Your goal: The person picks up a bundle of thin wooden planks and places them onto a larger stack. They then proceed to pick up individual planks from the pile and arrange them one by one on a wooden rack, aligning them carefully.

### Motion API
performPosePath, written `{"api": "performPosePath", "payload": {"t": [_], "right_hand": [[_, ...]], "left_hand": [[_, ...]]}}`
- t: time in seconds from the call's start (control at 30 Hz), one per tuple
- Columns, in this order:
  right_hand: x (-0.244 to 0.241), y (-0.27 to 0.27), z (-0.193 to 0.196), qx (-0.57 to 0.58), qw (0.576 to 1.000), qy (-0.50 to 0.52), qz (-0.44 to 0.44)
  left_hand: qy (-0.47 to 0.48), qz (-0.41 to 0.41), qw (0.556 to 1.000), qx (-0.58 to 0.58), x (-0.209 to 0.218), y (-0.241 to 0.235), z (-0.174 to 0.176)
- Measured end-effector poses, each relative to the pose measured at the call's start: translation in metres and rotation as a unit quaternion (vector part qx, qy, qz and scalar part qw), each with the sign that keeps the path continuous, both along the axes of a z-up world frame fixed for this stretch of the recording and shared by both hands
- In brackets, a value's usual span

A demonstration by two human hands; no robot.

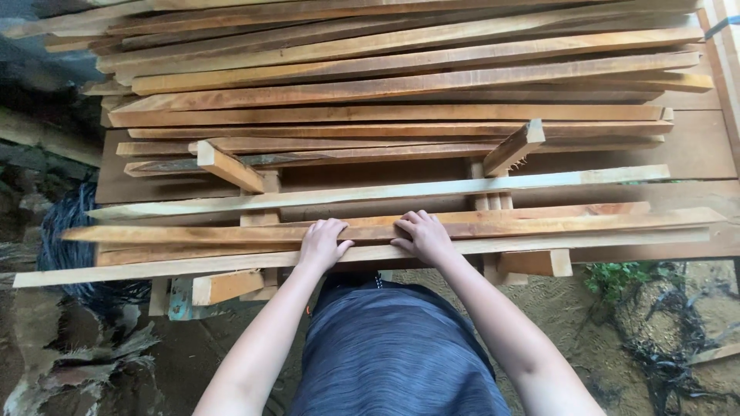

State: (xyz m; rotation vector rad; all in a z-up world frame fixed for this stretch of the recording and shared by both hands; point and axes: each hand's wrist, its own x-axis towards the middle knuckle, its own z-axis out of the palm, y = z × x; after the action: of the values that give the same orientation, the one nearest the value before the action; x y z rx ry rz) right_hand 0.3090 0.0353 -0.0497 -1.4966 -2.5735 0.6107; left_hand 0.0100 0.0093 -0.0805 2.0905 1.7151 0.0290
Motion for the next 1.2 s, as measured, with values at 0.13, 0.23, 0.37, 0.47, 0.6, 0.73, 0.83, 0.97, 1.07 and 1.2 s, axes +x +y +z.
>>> {"api": "performPosePath", "payload": {"t": [0.13, 0.23, 0.37, 0.47, 0.6, 0.73, 0.83, 0.97, 1.07, 1.2], "right_hand": [[0.002, -0.002, -0.011, 0.005, 1.0, 0.011, 0.003], [0.0, -0.011, -0.017, -0.01, 1.0, 0.019, -0.015], [0.0, -0.016, -0.026, 0.023, 0.999, 0.035, -0.025], [-0.001, -0.017, -0.031, 0.031, 0.998, 0.045, -0.04], [-0.003, -0.02, -0.031, 0.044, 0.995, 0.059, -0.062], [-0.005, -0.022, -0.032, 0.055, 0.995, 0.056, -0.062], [-0.006, -0.023, -0.025, 0.047, 0.996, 0.051, -0.051], [-0.005, -0.024, -0.02, 0.064, 0.997, 0.038, -0.037], [-0.008, -0.025, -0.018, 0.081, 0.995, 0.048, -0.044], [-0.011, -0.025, -0.025, 0.086, 0.991, 0.057, -0.08]], "left_hand": [[-0.014, 0.014, 1.0, -0.008, 0.002, -0.007, 0.017], [-0.051, 0.029, 0.998, -0.026, 0.001, -0.016, 0.019], [-0.018, 0.0, 1.0, -0.023, 0.004, -0.019, 0.017], [-0.006, -0.009, 1.0, -0.025, 0.007, -0.021, 0.021], [0.006, -0.019, 1.0, -0.015, 0.013, -0.025, 0.033], [0.024, -0.033, 0.999, -0.013, 0.014, -0.027, 0.035], [0.032, -0.039, 0.999, -0.015, 0.014, -0.027, 0.028], [0.043, -0.043, 0.998, -0.017, 0.015, -0.022, 0.018], [0.036, -0.045, 0.998, -0.01, 0.013, -0.021, 0.019], [-0.005, -0.036, 0.999, -0.009, 0.012, -0.017, 0.031]]}}
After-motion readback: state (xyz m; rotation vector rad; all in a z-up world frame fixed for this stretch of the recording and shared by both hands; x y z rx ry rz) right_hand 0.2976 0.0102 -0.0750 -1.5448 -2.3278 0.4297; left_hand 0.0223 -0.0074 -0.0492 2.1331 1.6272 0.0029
